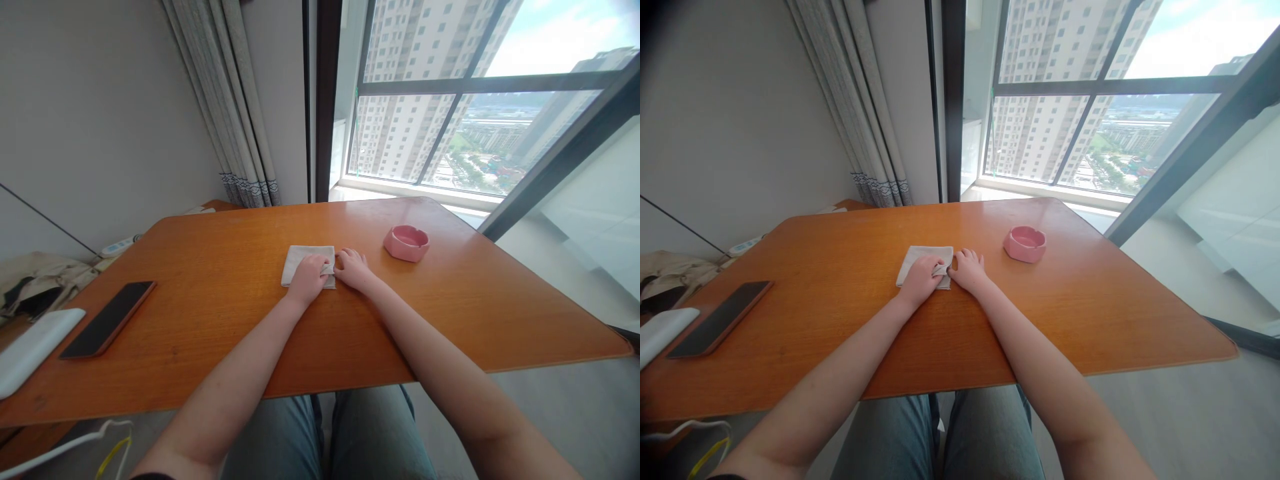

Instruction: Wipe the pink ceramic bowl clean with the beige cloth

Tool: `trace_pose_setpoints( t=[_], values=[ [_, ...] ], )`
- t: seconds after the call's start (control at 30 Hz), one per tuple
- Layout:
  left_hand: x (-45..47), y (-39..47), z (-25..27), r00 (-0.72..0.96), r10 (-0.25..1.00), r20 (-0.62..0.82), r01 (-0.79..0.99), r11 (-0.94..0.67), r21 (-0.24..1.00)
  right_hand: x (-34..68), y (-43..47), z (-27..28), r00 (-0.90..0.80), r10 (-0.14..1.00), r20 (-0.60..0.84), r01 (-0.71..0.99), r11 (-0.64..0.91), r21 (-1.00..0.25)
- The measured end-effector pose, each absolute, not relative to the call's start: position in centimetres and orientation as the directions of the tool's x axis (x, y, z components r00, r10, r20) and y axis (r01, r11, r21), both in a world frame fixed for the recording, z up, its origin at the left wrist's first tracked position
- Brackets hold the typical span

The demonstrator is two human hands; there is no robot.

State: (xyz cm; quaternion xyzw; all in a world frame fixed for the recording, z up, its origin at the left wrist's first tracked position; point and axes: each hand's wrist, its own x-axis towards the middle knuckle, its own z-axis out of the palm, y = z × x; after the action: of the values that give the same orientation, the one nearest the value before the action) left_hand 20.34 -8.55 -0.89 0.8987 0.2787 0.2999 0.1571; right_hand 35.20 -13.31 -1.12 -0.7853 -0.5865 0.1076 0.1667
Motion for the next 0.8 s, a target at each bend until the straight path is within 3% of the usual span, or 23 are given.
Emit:
trace_pose_setpoints(
  t=[0.27,0.37,0.47,0.57,0.67,0.8],
  values=[
    [19.8,-9.2,-0.3,0.747,0.56,0.357,0.408,-0.811,0.419,35.5,-13.1,-1.1,0.314,0.949,-0.01,0.845,-0.284,-0.453],
    [18.6,-8.0,0.3,0.655,0.628,0.419,0.46,-0.772,0.438,36.0,-12.9,-0.7,0.396,0.917,0.046,0.778,-0.309,-0.547],
    [17.2,-5.9,-0.3,0.423,0.787,0.448,0.607,-0.614,0.505,35.4,-13.3,0.0,0.324,0.906,0.273,0.811,-0.118,-0.573],
    [16.5,-4.0,-1.7,0.292,0.9,0.325,0.596,-0.437,0.673,33.2,-14.0,0.4,0.043,0.923,0.383,0.852,0.166,-0.496],
    [16.7,-3.3,-2.7,0.342,0.889,0.304,0.405,-0.431,0.806,30.6,-15.1,0.5,-0.174,0.955,0.239,0.876,0.261,-0.406],
    [17.6,-3.8,-3.1,0.419,0.852,0.314,0.277,-0.45,0.849,29.2,-17.1,0.8,-0.093,0.991,0.096,0.957,0.115,-0.267]
  ],
)
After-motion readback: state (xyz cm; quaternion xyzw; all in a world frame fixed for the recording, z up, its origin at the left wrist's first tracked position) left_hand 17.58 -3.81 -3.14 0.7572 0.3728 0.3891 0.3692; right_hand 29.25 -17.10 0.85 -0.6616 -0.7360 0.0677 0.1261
